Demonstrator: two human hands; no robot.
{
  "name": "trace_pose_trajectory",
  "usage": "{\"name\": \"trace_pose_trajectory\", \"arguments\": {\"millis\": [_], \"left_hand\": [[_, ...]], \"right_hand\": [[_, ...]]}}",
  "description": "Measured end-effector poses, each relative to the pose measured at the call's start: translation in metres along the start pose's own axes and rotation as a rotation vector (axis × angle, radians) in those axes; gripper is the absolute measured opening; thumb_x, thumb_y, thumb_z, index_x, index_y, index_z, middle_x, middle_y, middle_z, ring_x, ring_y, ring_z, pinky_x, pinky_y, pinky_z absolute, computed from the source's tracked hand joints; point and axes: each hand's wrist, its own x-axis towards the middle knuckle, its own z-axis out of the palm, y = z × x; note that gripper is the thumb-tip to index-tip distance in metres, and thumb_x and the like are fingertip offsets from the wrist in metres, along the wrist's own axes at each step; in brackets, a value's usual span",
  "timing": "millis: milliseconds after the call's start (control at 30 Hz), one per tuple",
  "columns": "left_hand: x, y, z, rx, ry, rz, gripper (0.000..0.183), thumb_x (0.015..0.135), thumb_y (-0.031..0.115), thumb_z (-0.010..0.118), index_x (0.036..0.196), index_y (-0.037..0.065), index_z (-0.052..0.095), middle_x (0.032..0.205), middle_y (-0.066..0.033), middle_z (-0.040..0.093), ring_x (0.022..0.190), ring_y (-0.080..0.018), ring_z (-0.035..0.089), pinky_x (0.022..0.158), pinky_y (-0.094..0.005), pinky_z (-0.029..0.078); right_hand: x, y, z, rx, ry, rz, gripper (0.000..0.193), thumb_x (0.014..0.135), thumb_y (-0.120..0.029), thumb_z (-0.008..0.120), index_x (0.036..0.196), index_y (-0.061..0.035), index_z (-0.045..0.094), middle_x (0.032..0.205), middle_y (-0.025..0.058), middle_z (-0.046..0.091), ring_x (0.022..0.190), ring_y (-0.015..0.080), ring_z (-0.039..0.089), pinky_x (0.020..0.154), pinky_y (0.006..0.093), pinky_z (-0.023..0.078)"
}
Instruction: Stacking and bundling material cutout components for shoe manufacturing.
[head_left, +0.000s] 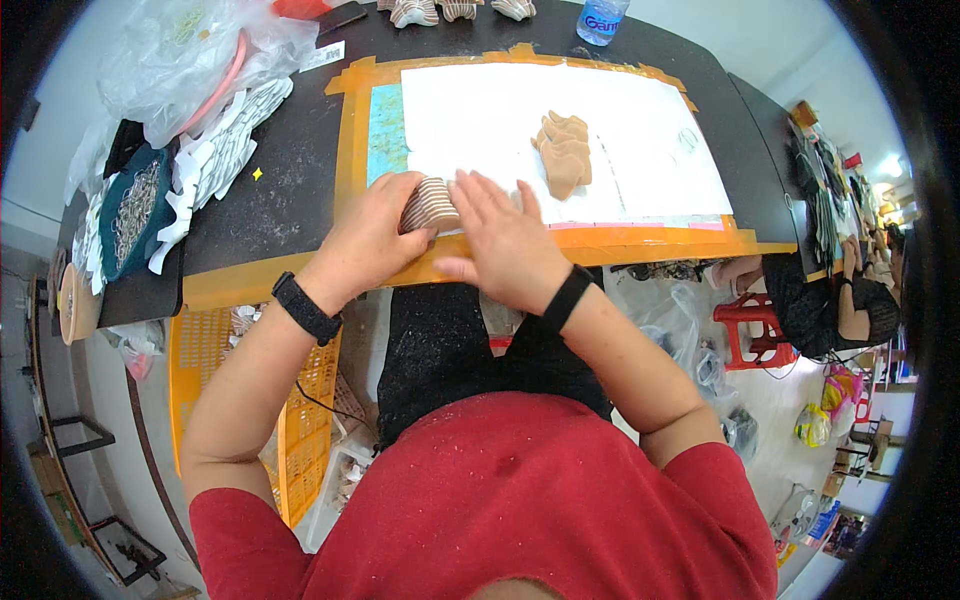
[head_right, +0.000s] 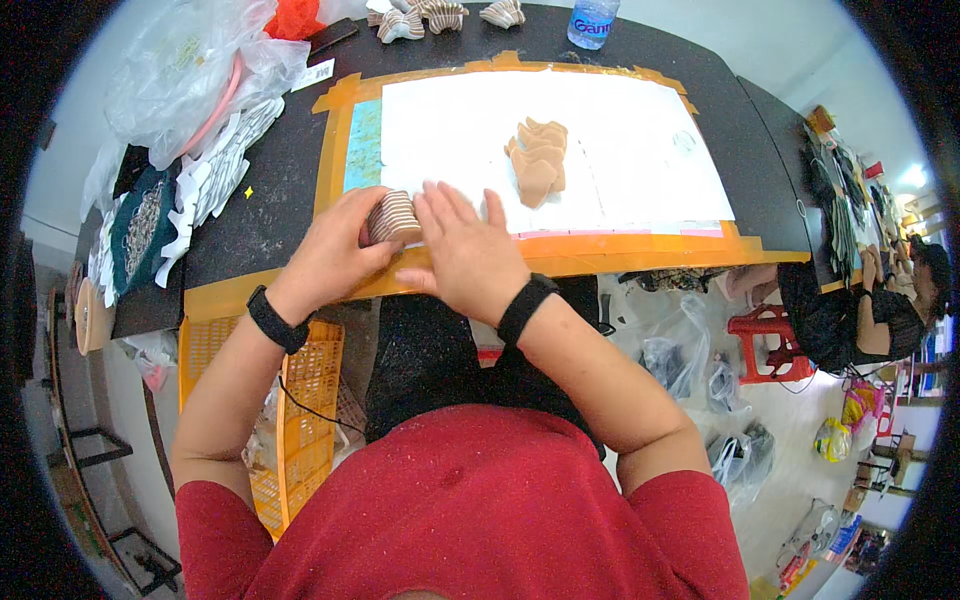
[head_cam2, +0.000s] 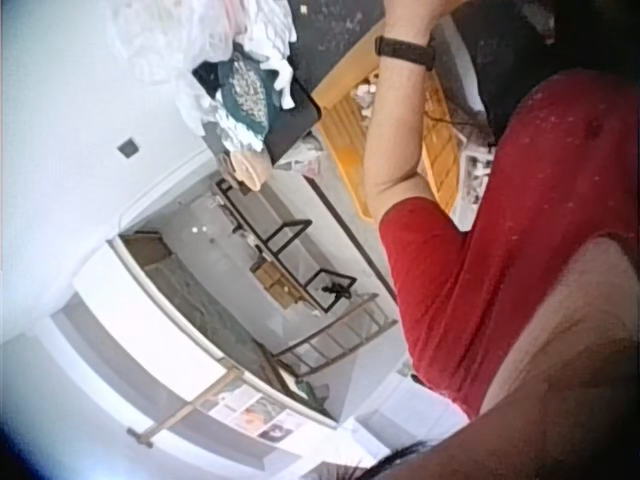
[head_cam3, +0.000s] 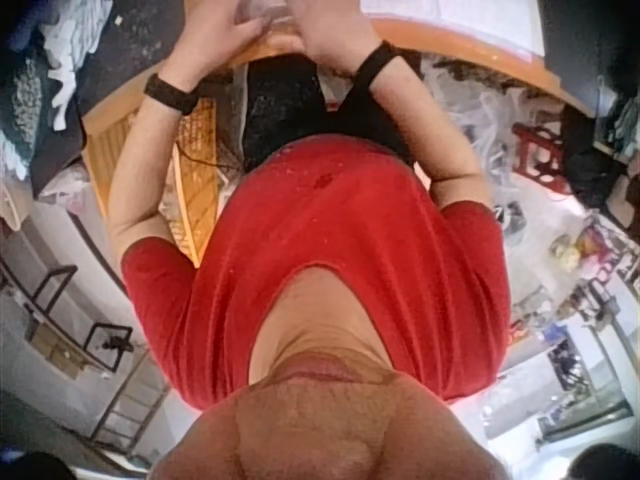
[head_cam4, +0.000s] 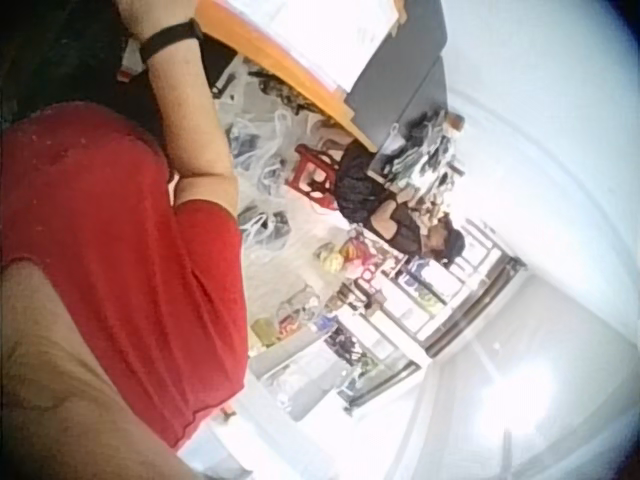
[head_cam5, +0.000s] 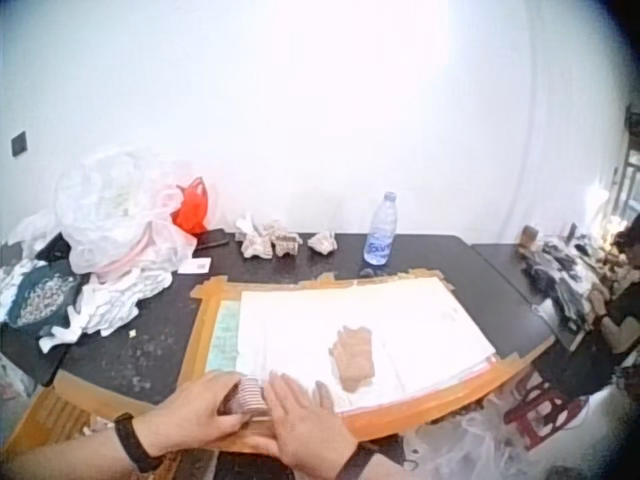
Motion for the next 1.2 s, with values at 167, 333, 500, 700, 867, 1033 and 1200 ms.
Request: {"name": "trace_pose_trajectory", "arguments": {"millis": [167,333,500,700,867,1033,1200], "left_hand": [[-0.001,-0.003,0.001,0.047,0.019,0.031,0.053,0.078,0.013,0.074,0.125,-0.001,0.055,0.113,-0.0190,0.062,0.093,-0.0328,0.063,0.081,-0.0373,0.052],[-0.002,0.004,-0.002,0.038,0.001,-0.017,0.052,0.078,0.011,0.073,0.124,-0.002,0.055,0.109,-0.0178,0.063,0.092,-0.0294,0.064,0.080,-0.0354,0.052],[-0.003,0.030,-0.013,-0.316,-0.121,-0.276,0.047,0.081,0.009,0.074,0.123,-0.003,0.055,0.102,-0.0083,0.065,0.086,-0.0143,0.062,0.073,-0.0281,0.051],[-0.016,0.058,-0.002,-1.045,-0.003,-0.359,0.037,0.090,0.010,0.071,0.122,0.001,0.057,0.107,0.0000,0.062,0.092,-0.0056,0.057,0.079,-0.0227,0.049],[-0.027,0.066,0.005,-1.100,-0.002,-0.407,0.033,0.090,0.009,0.071,0.120,0.002,0.057,0.106,-0.0005,0.062,0.096,-0.0063,0.059,0.086,-0.0234,0.049],[-0.031,0.085,-0.009,-1.020,-0.143,-0.408,0.050,0.084,0.012,0.077,0.127,0.002,0.052,0.115,-0.0030,0.060,0.099,-0.0108,0.059,0.085,-0.0259,0.049],[-0.020,0.082,-0.040,-0.520,-0.107,0.097,0.083,0.071,0.020,0.084,0.143,0.007,0.045,0.142,-0.0139,0.048,0.122,-0.0276,0.050,0.099,-0.0394,0.043]], "right_hand": [[0.000,0.003,0.002,0.108,-0.023,0.029,0.077,0.088,-0.048,0.065,0.143,0.0004,0.042,0.150,0.0212,0.042,0.140,0.0333,0.038,0.111,0.0595,0.028],[-0.002,0.019,-0.012,0.228,0.170,0.025,0.063,0.094,-0.037,0.063,0.141,0.0006,0.044,0.143,0.0240,0.046,0.129,0.0377,0.047,0.105,0.0488,0.040],[-0.005,0.013,-0.015,0.954,0.194,0.307,0.056,0.099,-0.035,0.058,0.138,0.0023,0.044,0.131,0.0261,0.052,0.110,0.0308,0.061,0.086,0.0370,0.052],[-0.006,-0.006,-0.006,1.340,0.388,0.215,0.052,0.093,-0.033,0.069,0.131,-0.0030,0.048,0.116,0.0164,0.059,0.093,0.0200,0.063,0.081,0.0327,0.052],[-0.006,-0.017,-0.012,1.193,0.412,0.191,0.035,0.090,-0.018,0.073,0.115,-0.0052,0.051,0.102,0.0095,0.061,0.090,0.0170,0.061,0.078,0.0303,0.052],[-0.016,-0.011,-0.037,1.695,0.152,0.353,0.029,0.094,-0.020,0.070,0.113,-0.0065,0.053,0.105,0.0078,0.063,0.095,0.0155,0.063,0.081,0.0306,0.053],[-0.028,-0.002,-0.050,2.480,-0.103,0.332,0.033,0.099,-0.030,0.061,0.121,-0.0066,0.054,0.111,0.0073,0.065,0.098,0.0166,0.066,0.082,0.0317,0.056]]}}
